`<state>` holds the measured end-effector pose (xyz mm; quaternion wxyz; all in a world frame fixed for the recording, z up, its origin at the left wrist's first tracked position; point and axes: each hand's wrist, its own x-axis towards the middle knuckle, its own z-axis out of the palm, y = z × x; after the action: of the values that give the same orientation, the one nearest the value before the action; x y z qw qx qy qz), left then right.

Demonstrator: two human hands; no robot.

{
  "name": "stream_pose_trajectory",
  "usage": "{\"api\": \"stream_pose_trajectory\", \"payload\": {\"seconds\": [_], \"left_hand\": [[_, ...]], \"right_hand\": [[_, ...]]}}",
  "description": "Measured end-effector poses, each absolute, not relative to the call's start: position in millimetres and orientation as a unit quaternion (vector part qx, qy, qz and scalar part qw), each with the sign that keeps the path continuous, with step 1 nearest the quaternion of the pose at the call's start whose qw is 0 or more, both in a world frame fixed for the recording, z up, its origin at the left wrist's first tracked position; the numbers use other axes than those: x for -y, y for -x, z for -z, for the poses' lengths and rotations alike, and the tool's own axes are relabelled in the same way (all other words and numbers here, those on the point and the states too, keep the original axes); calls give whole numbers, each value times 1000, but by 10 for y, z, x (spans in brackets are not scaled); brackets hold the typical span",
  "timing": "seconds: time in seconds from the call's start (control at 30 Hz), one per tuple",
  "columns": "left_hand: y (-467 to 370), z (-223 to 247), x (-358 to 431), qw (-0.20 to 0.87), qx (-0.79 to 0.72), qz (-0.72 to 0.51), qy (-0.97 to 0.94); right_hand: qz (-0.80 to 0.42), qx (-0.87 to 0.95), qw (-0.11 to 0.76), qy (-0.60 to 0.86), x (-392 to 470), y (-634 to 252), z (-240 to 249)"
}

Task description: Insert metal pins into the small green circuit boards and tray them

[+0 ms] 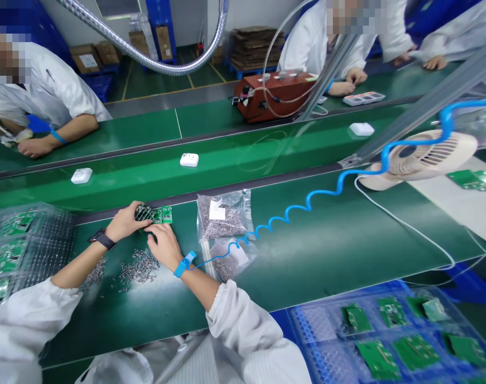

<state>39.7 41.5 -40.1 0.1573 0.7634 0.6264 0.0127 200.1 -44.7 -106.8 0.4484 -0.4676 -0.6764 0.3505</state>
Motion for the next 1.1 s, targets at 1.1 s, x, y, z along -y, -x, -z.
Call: {"api": "stream_pose_trajectory", "payload": {"seconds": [1.1], "left_hand": [[-423,414,-412,221,-643,-75,-729]], "right_hand": [[-450,524,545,475,460,-1970,1076]]}}
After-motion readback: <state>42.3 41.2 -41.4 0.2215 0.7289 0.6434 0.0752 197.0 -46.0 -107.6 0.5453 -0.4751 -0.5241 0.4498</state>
